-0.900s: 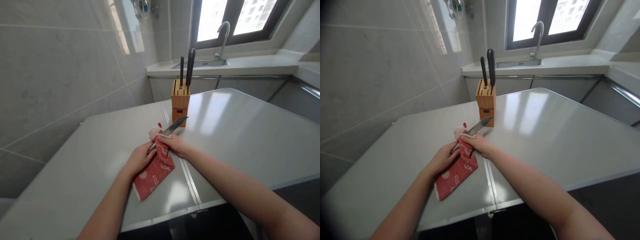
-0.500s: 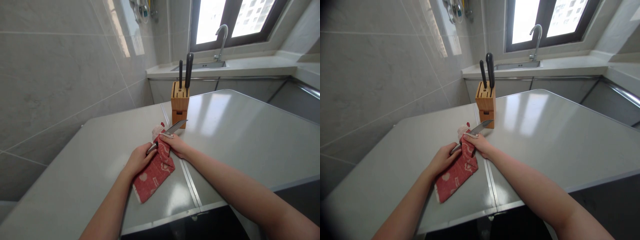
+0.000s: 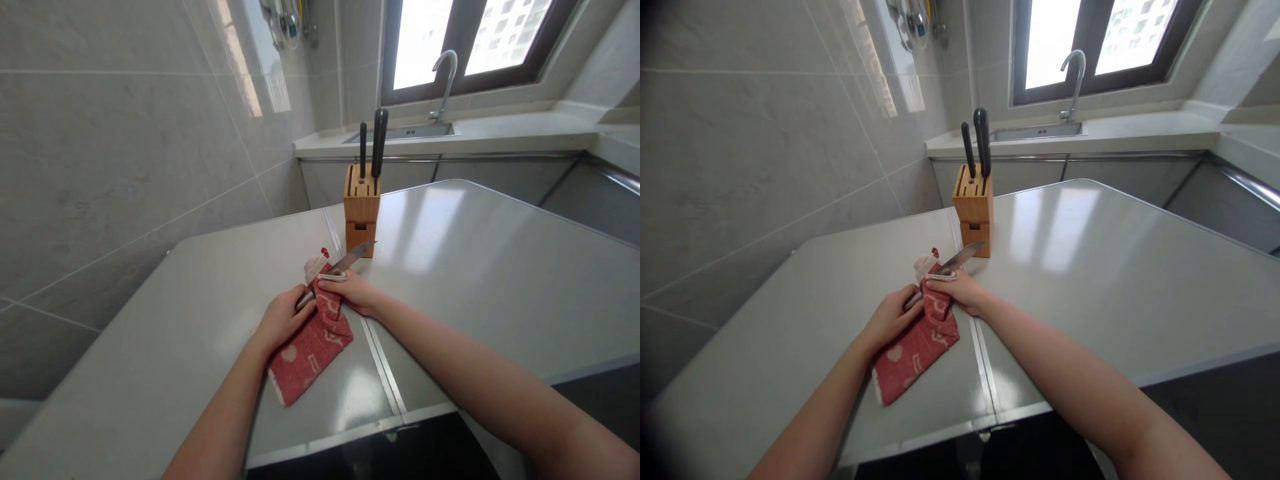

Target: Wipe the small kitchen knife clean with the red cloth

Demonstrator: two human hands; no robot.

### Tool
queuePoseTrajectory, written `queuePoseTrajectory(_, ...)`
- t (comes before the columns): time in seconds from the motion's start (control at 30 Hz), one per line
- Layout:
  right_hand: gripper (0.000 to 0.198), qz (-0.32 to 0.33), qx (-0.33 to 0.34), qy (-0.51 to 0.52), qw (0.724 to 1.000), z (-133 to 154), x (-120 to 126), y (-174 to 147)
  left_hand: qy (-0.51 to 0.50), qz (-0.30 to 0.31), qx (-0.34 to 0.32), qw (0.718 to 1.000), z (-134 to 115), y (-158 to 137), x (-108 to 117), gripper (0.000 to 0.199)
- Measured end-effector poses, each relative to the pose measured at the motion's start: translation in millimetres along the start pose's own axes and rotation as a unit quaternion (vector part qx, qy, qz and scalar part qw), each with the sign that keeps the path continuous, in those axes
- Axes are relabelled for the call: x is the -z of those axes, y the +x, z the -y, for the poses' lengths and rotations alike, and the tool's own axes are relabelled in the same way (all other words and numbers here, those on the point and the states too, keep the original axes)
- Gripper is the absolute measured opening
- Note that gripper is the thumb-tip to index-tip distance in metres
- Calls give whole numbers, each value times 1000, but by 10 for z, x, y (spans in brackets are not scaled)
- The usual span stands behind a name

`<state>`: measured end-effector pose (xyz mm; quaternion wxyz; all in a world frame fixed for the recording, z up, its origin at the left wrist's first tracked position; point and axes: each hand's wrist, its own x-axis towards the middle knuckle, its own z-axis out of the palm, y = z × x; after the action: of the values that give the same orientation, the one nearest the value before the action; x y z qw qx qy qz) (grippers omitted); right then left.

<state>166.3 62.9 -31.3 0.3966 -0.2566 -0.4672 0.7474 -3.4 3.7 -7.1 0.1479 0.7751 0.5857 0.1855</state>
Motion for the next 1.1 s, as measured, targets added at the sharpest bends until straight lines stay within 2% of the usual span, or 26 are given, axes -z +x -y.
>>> queuePoseTrajectory(0.37,30,1,6,-34,999,3,-15,-17,-22,3,-20,1000,-52,-8,13,33)
queuePoseTrajectory(0.57,29,1,-11,37,999,21,-14,-15,-30,-14,-18,999,-30,6,-9,32)
queuePoseTrajectory(0.83,28,-11,1,94,996,8,-2,22,-25,-16,-19,999,1,20,-41,33)
queuePoseTrajectory(1.1,27,-9,13,5,1000,-4,-5,3,-40,-13,-27,999,11,11,-45,31)
